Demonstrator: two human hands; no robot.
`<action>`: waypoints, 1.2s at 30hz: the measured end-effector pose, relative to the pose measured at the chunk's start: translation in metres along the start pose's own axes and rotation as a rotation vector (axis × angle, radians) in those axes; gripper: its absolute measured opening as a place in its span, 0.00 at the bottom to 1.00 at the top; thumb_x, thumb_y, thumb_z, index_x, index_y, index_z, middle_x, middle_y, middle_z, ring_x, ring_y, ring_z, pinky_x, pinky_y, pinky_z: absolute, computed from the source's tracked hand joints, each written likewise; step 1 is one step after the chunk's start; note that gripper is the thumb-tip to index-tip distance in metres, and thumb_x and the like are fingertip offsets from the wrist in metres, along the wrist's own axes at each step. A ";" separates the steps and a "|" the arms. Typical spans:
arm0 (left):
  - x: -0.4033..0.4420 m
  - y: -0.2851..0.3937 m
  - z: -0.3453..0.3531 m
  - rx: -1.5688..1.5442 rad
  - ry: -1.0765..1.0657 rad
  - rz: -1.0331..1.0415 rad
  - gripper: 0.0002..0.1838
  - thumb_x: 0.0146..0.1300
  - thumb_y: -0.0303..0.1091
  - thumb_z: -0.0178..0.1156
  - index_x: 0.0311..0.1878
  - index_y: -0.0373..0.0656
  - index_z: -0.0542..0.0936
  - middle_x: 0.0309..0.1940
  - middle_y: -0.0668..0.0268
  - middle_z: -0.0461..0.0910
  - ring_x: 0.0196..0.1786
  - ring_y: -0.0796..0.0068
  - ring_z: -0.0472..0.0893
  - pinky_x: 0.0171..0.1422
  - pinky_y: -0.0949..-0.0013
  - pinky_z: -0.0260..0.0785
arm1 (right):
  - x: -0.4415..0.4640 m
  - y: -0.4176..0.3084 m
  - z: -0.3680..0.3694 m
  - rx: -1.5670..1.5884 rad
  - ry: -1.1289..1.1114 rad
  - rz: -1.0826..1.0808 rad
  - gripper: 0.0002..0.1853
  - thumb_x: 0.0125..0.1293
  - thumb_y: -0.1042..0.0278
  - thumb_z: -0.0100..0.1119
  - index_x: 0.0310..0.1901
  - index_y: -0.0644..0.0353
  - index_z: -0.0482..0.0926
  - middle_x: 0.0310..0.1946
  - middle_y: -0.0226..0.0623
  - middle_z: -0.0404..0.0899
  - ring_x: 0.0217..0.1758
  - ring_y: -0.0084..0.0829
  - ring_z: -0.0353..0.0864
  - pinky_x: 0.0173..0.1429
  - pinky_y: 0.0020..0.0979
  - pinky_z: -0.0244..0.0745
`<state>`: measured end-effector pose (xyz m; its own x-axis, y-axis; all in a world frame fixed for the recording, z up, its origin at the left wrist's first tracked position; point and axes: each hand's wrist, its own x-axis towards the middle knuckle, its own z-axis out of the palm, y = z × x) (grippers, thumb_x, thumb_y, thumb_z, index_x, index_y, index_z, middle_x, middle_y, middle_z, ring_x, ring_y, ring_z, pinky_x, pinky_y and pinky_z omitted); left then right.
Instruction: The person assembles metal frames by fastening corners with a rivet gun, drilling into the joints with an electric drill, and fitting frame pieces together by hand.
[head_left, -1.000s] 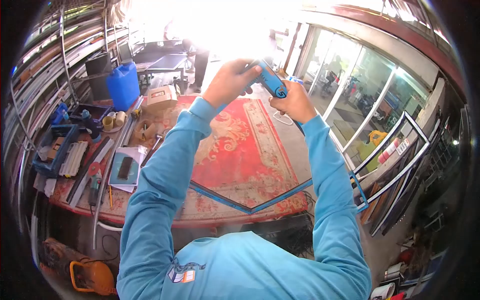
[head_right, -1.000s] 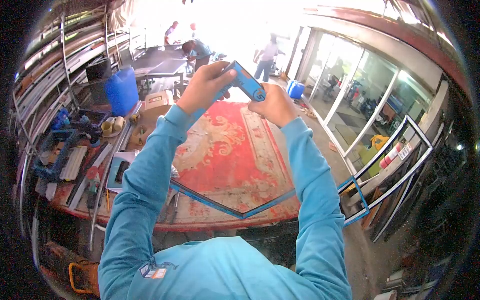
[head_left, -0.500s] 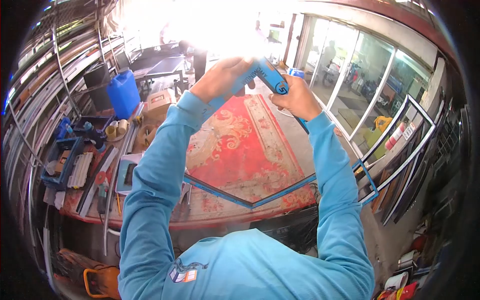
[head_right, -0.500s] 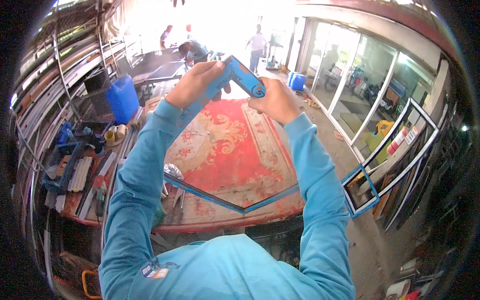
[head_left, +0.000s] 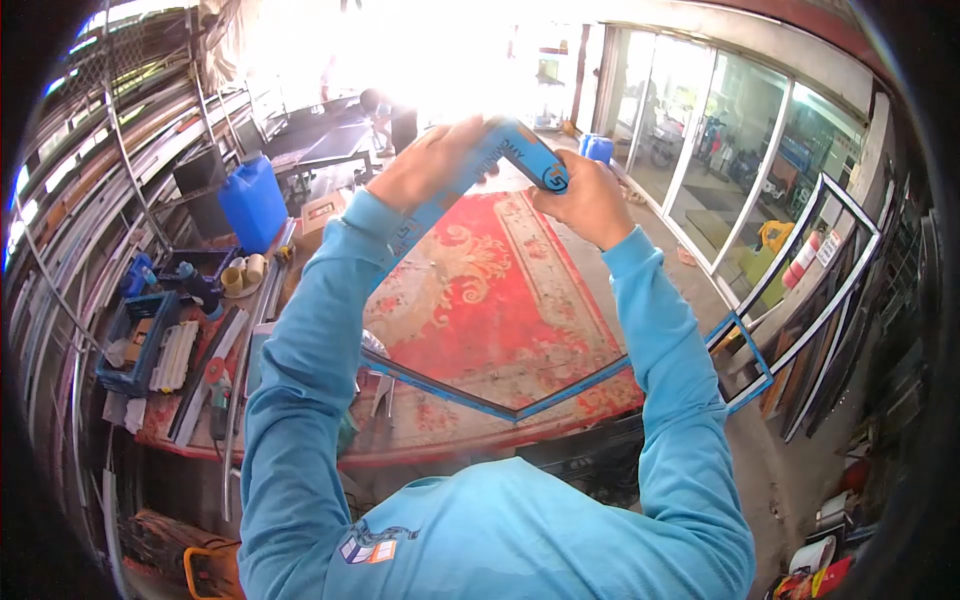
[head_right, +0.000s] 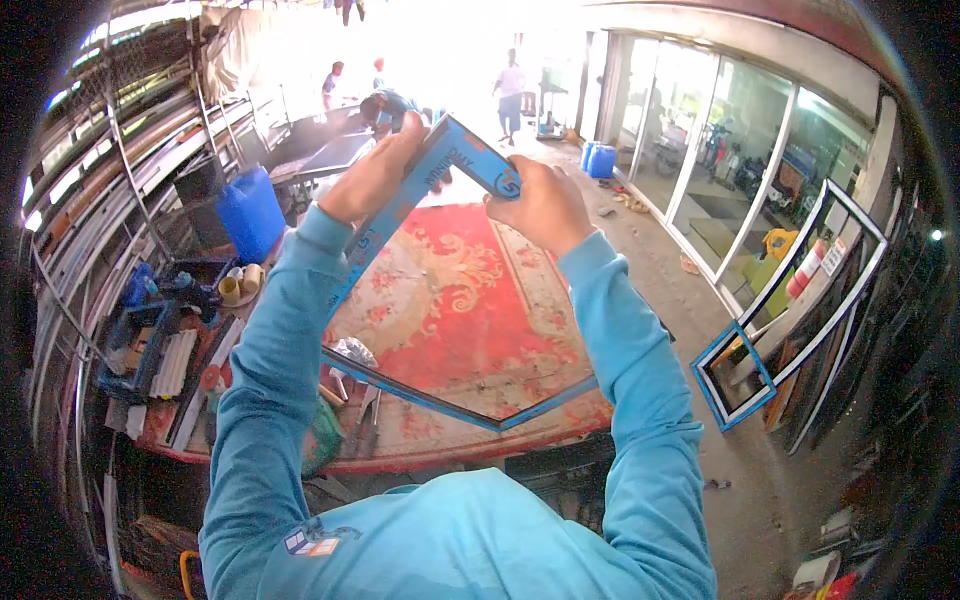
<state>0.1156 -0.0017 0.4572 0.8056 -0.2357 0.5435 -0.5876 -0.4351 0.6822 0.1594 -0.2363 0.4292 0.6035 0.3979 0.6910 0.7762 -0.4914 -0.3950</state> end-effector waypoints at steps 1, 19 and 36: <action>0.009 -0.011 -0.014 0.184 0.008 0.106 0.31 0.76 0.58 0.39 0.49 0.35 0.77 0.38 0.65 0.78 0.42 0.76 0.77 0.46 0.68 0.70 | 0.000 -0.001 0.000 0.004 0.007 0.000 0.17 0.49 0.56 0.68 0.36 0.59 0.81 0.28 0.45 0.83 0.35 0.46 0.84 0.41 0.41 0.76; 0.015 -0.021 -0.050 0.107 0.262 0.172 0.32 0.77 0.53 0.35 0.63 0.31 0.70 0.53 0.52 0.77 0.57 0.69 0.74 0.64 0.66 0.65 | -0.004 -0.005 0.001 -0.056 -0.012 0.026 0.20 0.46 0.58 0.69 0.39 0.61 0.83 0.29 0.48 0.83 0.36 0.47 0.84 0.43 0.41 0.78; -0.015 0.027 -0.020 -0.012 -0.018 -0.159 0.37 0.75 0.60 0.41 0.66 0.30 0.69 0.62 0.54 0.73 0.62 0.71 0.72 0.69 0.64 0.62 | 0.005 -0.020 0.004 -0.030 -0.084 0.037 0.20 0.45 0.59 0.69 0.38 0.64 0.82 0.29 0.50 0.83 0.35 0.47 0.84 0.41 0.42 0.77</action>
<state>0.0858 0.0068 0.4773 0.8897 -0.1801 0.4195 -0.4533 -0.4575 0.7649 0.1469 -0.2217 0.4382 0.6456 0.4421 0.6226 0.7483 -0.5291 -0.4002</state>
